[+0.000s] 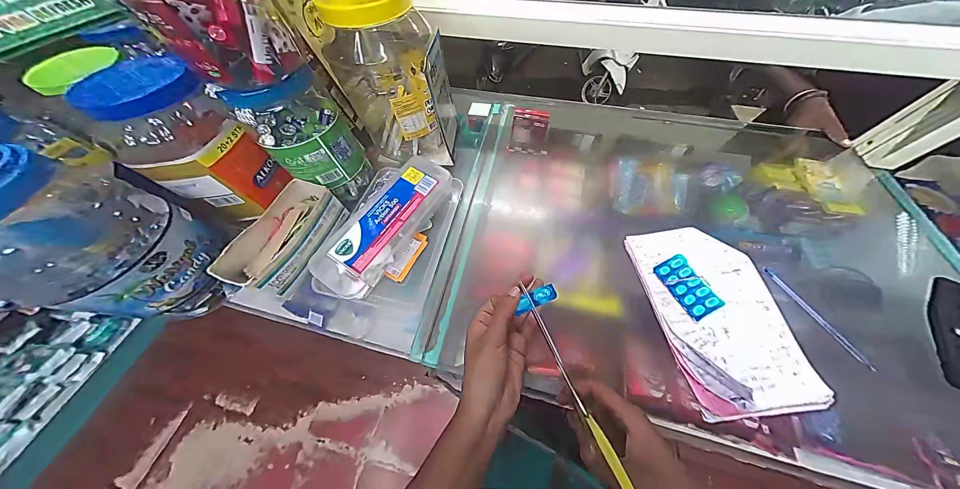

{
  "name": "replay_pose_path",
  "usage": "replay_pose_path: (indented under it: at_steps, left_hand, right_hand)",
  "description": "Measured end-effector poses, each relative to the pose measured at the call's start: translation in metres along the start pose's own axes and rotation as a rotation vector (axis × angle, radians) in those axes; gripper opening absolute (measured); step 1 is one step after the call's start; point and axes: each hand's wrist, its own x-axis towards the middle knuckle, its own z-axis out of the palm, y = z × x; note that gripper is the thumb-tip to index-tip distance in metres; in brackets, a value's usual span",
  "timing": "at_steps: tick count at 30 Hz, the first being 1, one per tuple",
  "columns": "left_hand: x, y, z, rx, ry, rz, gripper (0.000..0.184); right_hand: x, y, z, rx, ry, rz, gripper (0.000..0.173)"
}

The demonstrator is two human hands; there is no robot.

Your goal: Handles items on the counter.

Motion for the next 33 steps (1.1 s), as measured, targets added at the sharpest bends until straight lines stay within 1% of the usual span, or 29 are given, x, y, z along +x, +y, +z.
replay_pose_path:
  at_steps: [1,6,9,15,19,21,22,23,25,26,27,28,30,31,32,33]
  left_hand:
    - [0.0,-0.001,0.002,-0.003,0.008,-0.008,0.018]
    - [0.001,-0.003,0.007,-0.034,0.025,-0.028,0.021]
    - [0.001,-0.001,0.011,-0.011,0.024,-0.031,0.021]
    - [0.002,0.0,0.012,0.038,0.01,-0.027,0.02]
    - [0.003,-0.004,0.014,-0.01,0.037,-0.045,0.021]
    - [0.006,-0.005,0.015,-0.045,0.036,-0.083,0.023]
    - [0.009,-0.006,0.014,-0.064,0.042,-0.098,0.023]
    - [0.013,-0.006,0.012,-0.077,0.05,-0.105,0.024]
    - [0.021,-0.006,0.009,-0.072,0.09,-0.076,0.021]
    - [0.024,-0.007,0.006,-0.05,0.106,-0.045,0.02]
    - [0.026,-0.008,0.003,-0.008,0.107,-0.008,0.02]
    - [0.026,-0.009,-0.001,0.06,0.1,0.03,0.021]
    - [0.021,-0.009,-0.004,0.224,0.072,0.131,0.023]
    - [0.016,-0.01,-0.003,0.304,0.045,0.186,0.024]
    - [0.01,-0.011,-0.003,0.371,0.012,0.232,0.026]
    - [0.004,-0.012,-0.001,0.427,-0.028,0.266,0.029]
  right_hand:
    - [0.0,-0.001,-0.001,-0.001,0.008,0.006,0.044]
    - [-0.001,0.001,-0.007,0.037,0.009,-0.022,0.042]
    - [-0.002,0.001,-0.011,0.035,0.016,-0.021,0.045]
    - [-0.003,0.002,-0.015,0.065,0.003,-0.023,0.041]
    - [-0.002,0.0,-0.017,0.075,0.007,-0.017,0.031]
    - [-0.002,-0.002,-0.019,0.061,0.007,-0.007,0.031]
    - [-0.002,-0.002,-0.022,0.015,0.018,-0.013,0.034]
    - [-0.002,-0.004,-0.025,-0.078,0.05,-0.029,0.042]
    - [-0.003,-0.013,-0.034,-0.384,0.175,-0.053,0.058]
    - [-0.003,-0.019,-0.039,-0.532,0.224,-0.02,0.062]
    - [-0.003,-0.028,-0.043,-0.65,0.239,0.068,0.062]
    - [-0.002,-0.039,-0.047,-0.734,0.224,0.185,0.058]
    - [0.001,-0.059,-0.05,-0.832,0.161,0.352,0.049]
    - [0.002,-0.065,-0.049,-0.867,0.133,0.382,0.047]
    - [0.001,-0.065,-0.047,-0.926,0.139,0.339,0.044]
    - [-0.002,-0.058,-0.044,-1.005,0.203,0.205,0.036]
